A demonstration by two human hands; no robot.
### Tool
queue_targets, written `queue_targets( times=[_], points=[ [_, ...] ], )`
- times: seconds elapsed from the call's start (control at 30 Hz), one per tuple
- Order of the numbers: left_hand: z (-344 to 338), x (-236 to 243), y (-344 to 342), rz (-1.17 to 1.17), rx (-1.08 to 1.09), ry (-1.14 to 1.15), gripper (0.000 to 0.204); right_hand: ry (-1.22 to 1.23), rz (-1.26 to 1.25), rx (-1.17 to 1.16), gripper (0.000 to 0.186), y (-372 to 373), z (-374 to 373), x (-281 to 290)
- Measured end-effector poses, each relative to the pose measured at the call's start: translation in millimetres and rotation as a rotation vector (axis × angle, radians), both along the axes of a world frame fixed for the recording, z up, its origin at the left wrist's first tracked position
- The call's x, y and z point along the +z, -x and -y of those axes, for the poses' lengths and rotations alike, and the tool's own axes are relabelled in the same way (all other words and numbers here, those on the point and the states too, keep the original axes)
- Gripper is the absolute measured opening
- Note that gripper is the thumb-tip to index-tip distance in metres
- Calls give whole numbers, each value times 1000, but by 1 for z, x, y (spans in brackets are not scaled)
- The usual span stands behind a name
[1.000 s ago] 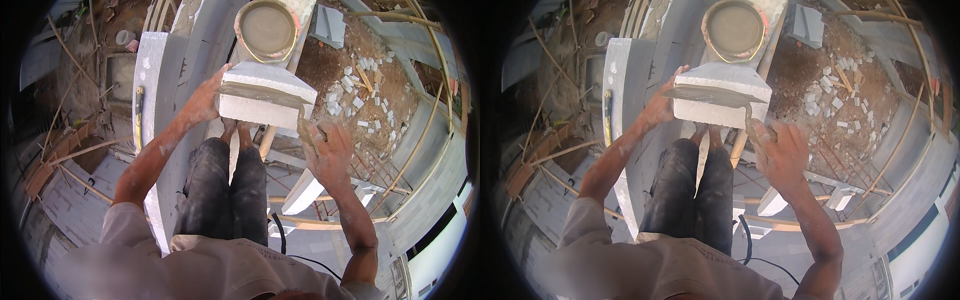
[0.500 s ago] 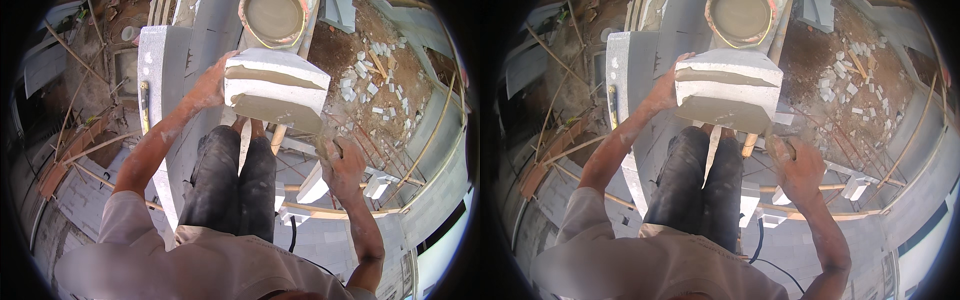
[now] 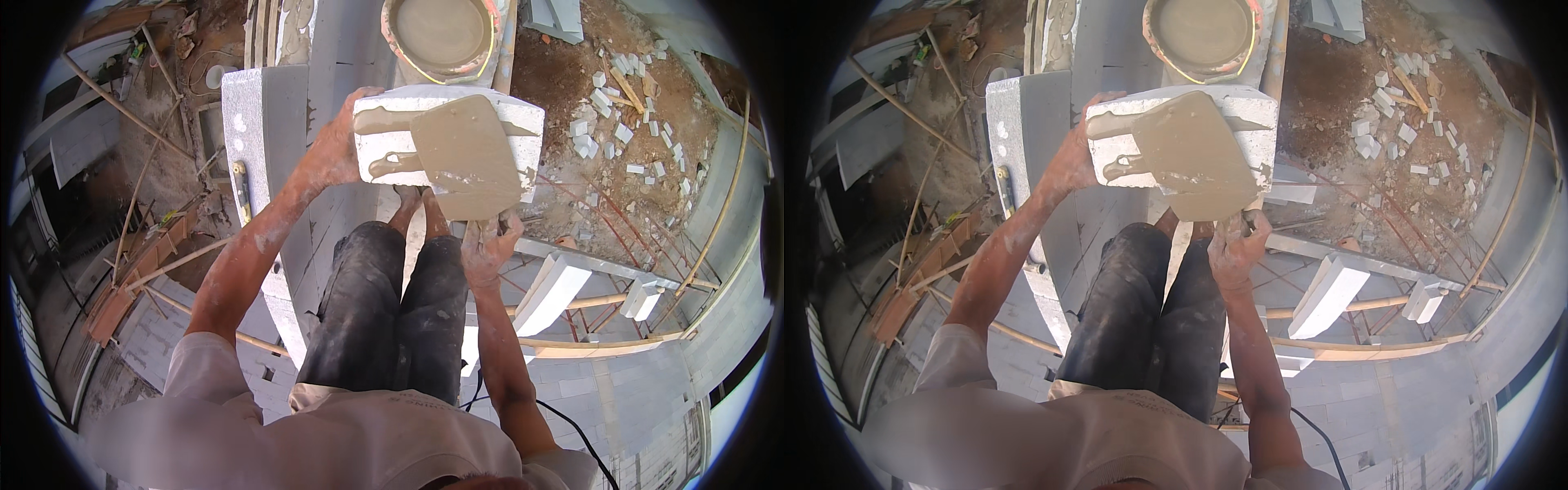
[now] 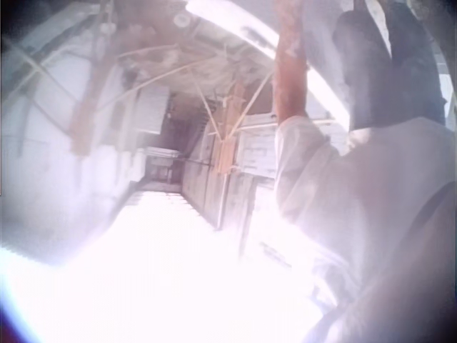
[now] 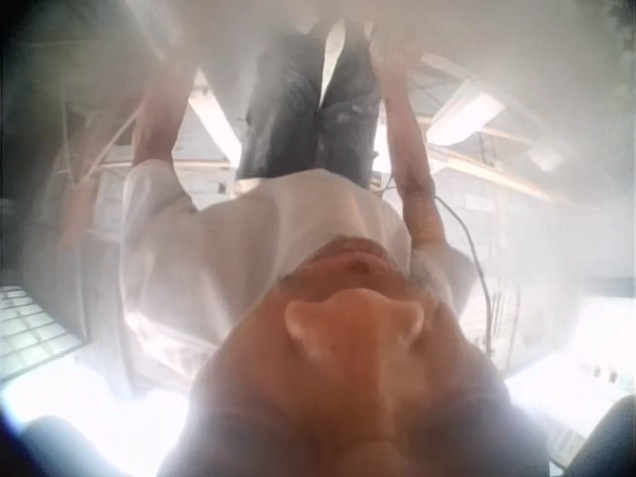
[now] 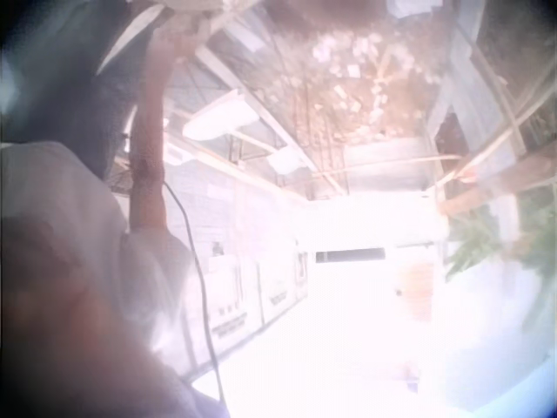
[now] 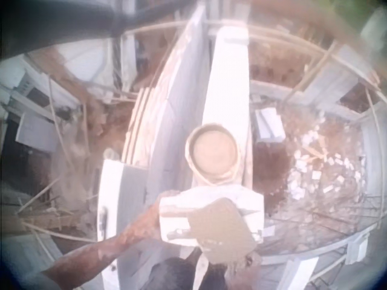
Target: The person installs white rectangular tiles onto a curved wall using a trowel to apply mortar and a hammer to tap tiles into place. He repeatedly scoops mortar from a bucket, spreads it on the wall, places tiles, and adjusts them.
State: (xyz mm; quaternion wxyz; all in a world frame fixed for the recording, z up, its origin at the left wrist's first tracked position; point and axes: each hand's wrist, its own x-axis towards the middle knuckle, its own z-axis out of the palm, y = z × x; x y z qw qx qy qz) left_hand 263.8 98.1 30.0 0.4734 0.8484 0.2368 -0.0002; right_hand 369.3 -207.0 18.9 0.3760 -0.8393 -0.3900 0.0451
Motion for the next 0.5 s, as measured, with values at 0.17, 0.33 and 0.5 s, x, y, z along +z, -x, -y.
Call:
queue_targets(
  times=[0.17,0.33,0.5],
  points=[
    [-11,3,-5,-77,-58,-8,110,-80,-187,24,50,50,-10,-36],
    [-11,4,-6,-71,-43,4,112,146,-178,241,54,46,25,25],
    [-9,3,-5,-68,-2,94,112,174,-650,253,52,-2,17,123]
  ],
)
